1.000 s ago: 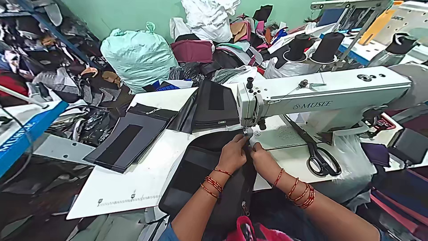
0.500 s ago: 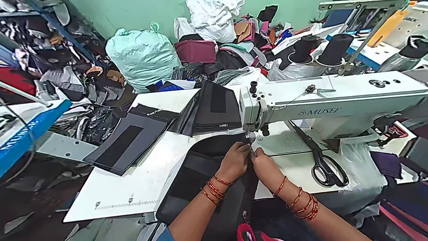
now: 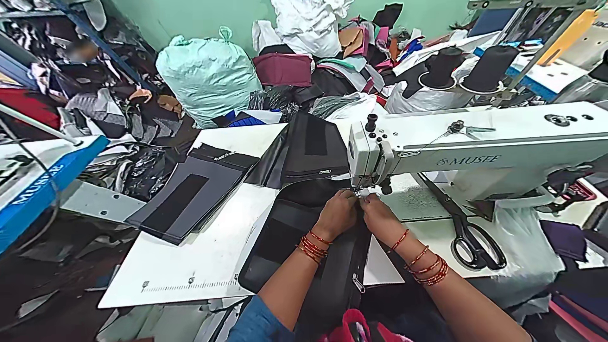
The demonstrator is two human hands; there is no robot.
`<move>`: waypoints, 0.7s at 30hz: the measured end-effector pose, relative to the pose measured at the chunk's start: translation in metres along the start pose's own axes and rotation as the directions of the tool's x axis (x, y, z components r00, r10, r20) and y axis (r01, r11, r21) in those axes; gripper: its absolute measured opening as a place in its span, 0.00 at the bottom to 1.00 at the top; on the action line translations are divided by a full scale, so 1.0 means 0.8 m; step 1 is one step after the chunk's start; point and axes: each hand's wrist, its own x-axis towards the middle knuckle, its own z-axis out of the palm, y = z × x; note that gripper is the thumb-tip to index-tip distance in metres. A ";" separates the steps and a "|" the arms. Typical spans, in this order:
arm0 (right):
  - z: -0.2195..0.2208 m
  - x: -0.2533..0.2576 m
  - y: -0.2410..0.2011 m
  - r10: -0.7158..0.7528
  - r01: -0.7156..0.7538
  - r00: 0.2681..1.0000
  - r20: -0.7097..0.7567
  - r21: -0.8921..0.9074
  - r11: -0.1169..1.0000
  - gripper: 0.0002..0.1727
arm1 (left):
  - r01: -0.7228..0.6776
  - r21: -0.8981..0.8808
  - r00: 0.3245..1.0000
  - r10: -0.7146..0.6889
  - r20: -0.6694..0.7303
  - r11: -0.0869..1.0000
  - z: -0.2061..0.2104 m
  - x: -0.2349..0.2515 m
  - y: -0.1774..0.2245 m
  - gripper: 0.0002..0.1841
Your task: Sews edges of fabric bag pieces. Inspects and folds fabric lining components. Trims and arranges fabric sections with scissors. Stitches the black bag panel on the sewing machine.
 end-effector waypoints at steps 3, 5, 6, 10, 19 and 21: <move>0.001 -0.004 0.017 -0.027 0.037 0.997 -0.069 0.155 0.987 0.25 | 0.068 -0.006 0.995 -0.068 0.073 0.998 -0.009 -0.001 0.006 0.17; 0.001 -0.012 0.033 -0.035 0.058 0.995 -0.089 0.270 0.961 0.24 | 0.170 -0.014 0.977 -0.167 0.133 0.985 -0.017 -0.004 0.019 0.19; 0.004 -0.015 0.041 -0.032 0.065 0.994 -0.106 0.320 0.945 0.24 | 0.225 -0.010 0.962 -0.220 0.164 0.974 -0.021 -0.007 0.026 0.20; 0.016 -0.021 0.059 -0.049 0.121 0.985 -0.165 0.463 0.878 0.21 | 0.272 0.001 0.949 -0.268 0.167 0.962 -0.018 -0.031 0.042 0.23; 0.011 -0.034 0.048 -0.131 0.151 0.988 -0.086 0.300 0.942 0.22 | 0.121 0.045 0.984 -0.126 0.130 0.992 -0.004 -0.050 0.026 0.25; 0.013 -0.036 0.041 -0.129 0.140 0.990 -0.063 0.213 0.967 0.24 | 0.104 0.042 0.987 -0.108 0.122 0.994 -0.004 -0.051 0.026 0.25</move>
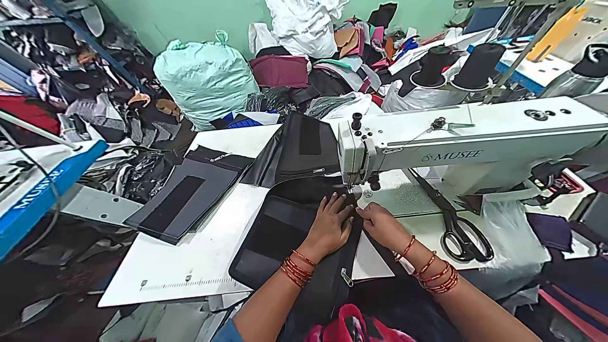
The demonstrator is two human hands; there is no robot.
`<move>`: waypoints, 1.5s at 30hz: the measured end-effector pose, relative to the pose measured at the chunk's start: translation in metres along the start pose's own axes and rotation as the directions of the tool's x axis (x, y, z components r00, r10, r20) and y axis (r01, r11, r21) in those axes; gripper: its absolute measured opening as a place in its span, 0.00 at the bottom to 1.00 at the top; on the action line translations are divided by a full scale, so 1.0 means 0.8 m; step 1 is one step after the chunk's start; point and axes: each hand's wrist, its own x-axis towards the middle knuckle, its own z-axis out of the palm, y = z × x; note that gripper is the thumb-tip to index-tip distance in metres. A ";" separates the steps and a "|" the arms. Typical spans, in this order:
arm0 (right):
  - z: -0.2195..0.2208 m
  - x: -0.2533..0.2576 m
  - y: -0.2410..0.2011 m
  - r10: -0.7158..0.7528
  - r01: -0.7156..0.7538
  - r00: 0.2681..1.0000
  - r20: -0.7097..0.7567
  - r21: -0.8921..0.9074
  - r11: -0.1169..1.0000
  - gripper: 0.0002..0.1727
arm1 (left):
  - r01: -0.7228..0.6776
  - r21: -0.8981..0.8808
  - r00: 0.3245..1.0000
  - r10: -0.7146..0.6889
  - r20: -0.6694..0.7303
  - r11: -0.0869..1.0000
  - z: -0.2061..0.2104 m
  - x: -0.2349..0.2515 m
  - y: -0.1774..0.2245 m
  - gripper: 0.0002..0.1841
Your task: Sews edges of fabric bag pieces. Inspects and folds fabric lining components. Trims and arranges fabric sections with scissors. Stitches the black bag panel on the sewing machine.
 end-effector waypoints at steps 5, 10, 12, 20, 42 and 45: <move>0.009 0.001 -0.013 0.019 -0.016 1.000 0.024 -0.136 0.991 0.23 | -0.030 0.086 0.999 0.027 0.034 0.996 0.001 0.002 0.000 0.26; 0.015 0.001 -0.016 0.031 -0.030 1.000 0.000 -0.170 0.985 0.24 | -0.032 0.095 0.993 0.021 0.116 0.995 -0.008 0.008 -0.004 0.26; 0.017 0.006 -0.016 0.028 -0.031 0.999 -0.021 -0.158 0.987 0.25 | -0.047 0.087 0.994 0.038 0.100 0.995 -0.009 0.011 -0.010 0.26; -0.007 0.044 -0.035 0.128 -0.101 0.987 0.096 -0.242 0.965 0.28 | -0.018 0.081 0.990 0.006 0.139 0.997 -0.023 0.042 -0.026 0.26; 0.013 0.008 -0.011 0.091 -0.082 0.988 -0.122 0.082 0.993 0.25 | -0.162 0.011 0.987 0.162 0.015 0.987 -0.015 0.030 -0.030 0.19; 0.009 0.009 -0.025 0.114 -0.116 0.993 -0.041 -0.062 0.991 0.26 | -0.173 0.022 0.985 0.173 -0.015 0.985 -0.013 0.028 -0.029 0.20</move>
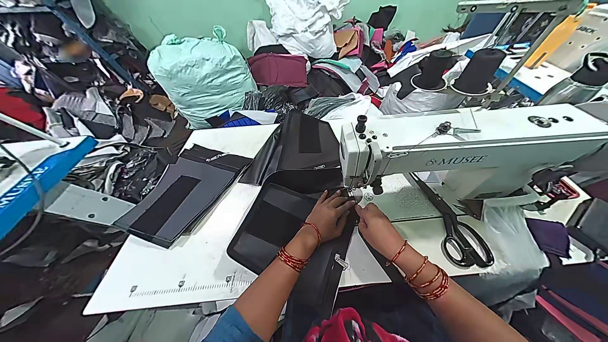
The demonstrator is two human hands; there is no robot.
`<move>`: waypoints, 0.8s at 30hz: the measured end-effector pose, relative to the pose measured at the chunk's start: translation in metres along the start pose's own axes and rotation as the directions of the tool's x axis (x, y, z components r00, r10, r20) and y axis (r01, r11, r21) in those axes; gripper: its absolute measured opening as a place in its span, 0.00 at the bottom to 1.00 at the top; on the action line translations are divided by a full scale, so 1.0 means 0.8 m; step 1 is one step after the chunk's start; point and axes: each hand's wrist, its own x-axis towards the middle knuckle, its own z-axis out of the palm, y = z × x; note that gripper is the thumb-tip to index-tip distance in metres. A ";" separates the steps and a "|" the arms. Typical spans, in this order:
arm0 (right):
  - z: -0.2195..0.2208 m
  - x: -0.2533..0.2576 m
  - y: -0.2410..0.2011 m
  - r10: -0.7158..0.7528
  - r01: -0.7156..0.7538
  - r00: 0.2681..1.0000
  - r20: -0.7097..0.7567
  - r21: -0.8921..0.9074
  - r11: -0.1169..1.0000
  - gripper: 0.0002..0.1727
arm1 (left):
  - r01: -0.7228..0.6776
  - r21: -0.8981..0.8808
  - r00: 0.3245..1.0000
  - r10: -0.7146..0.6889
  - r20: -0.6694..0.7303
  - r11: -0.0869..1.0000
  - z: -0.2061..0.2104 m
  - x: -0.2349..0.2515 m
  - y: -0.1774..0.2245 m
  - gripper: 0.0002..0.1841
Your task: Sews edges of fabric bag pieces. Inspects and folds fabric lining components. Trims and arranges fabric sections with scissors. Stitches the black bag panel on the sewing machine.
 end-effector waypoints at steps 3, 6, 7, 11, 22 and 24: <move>-0.006 0.004 -0.011 0.023 -0.013 0.995 0.096 -0.105 0.994 0.27 | -0.009 0.011 1.000 0.009 -0.008 1.000 0.002 0.000 0.000 0.19; -0.011 0.006 -0.015 0.020 0.005 0.988 0.153 -0.161 0.987 0.28 | -0.012 0.006 1.000 0.012 -0.016 1.000 0.001 0.001 0.000 0.18; -0.012 0.007 -0.016 0.023 0.006 0.986 0.165 -0.173 0.985 0.28 | -0.019 0.006 0.999 0.019 -0.027 1.000 0.001 0.001 -0.001 0.18; -0.012 0.016 -0.017 0.023 0.008 0.985 0.170 -0.181 0.984 0.28 | -0.016 -0.006 1.000 0.016 -0.017 1.000 -0.001 0.005 -0.008 0.18; -0.014 0.029 0.002 -0.050 0.049 0.998 0.043 0.039 0.998 0.26 | 0.041 -0.001 0.999 -0.041 0.014 0.999 -0.005 0.017 -0.014 0.19; -0.002 0.022 0.015 -0.050 0.072 0.992 -0.117 0.193 0.979 0.23 | 0.034 -0.005 0.999 -0.034 0.011 0.999 -0.007 0.015 -0.014 0.19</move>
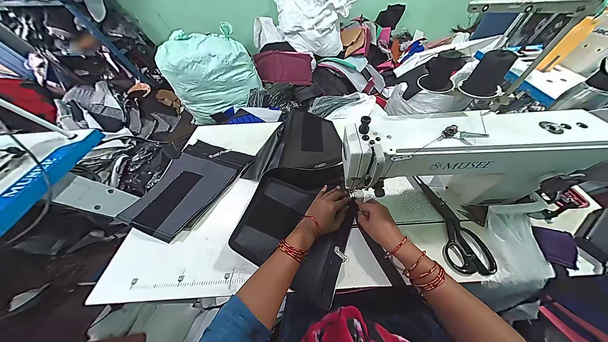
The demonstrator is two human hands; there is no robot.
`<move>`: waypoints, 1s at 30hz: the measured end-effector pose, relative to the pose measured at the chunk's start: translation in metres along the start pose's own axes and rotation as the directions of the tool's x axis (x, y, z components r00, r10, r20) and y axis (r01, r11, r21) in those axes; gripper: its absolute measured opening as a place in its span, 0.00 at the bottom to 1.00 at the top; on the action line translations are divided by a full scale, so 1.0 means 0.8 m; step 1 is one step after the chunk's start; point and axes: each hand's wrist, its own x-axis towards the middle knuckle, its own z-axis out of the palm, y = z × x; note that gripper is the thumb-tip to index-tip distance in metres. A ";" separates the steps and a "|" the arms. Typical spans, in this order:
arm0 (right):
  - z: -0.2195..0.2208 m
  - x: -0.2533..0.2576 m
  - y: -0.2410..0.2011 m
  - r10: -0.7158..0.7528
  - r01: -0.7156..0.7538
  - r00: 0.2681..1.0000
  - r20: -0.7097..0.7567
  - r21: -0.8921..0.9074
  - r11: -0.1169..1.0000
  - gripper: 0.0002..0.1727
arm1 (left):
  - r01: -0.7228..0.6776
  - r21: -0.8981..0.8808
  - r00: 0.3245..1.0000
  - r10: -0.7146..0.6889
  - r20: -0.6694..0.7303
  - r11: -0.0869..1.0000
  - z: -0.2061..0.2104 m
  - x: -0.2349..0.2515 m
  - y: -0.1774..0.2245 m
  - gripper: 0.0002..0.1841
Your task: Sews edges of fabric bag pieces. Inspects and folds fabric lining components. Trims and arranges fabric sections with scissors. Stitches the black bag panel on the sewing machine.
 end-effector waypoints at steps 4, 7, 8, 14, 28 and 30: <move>0.020 -0.015 0.010 0.037 -0.008 0.986 -0.163 0.174 0.985 0.21 | -0.172 0.029 0.976 0.174 -0.132 0.985 0.012 -0.007 -0.009 0.17; 0.021 -0.018 0.011 0.047 -0.009 0.983 -0.175 0.213 0.977 0.20 | -0.231 0.071 0.963 0.238 -0.123 0.970 0.012 -0.004 -0.011 0.17; 0.020 -0.018 0.010 0.048 -0.010 0.984 -0.169 0.215 0.976 0.20 | -0.234 0.081 0.963 0.242 -0.116 0.969 0.012 -0.004 -0.010 0.18; 0.019 -0.017 0.012 0.023 0.008 0.988 -0.150 0.205 0.979 0.20 | -0.175 0.102 0.985 0.174 0.017 0.979 0.001 0.001 0.001 0.19; 0.014 -0.018 0.009 -0.053 0.058 0.996 -0.077 0.059 0.997 0.22 | -0.049 -0.133 0.988 0.029 -0.150 0.990 0.013 -0.008 0.015 0.14; 0.014 -0.018 0.006 -0.042 0.047 0.997 -0.065 0.069 0.997 0.22 | -0.049 -0.137 0.987 0.027 -0.160 0.989 0.013 -0.009 0.014 0.13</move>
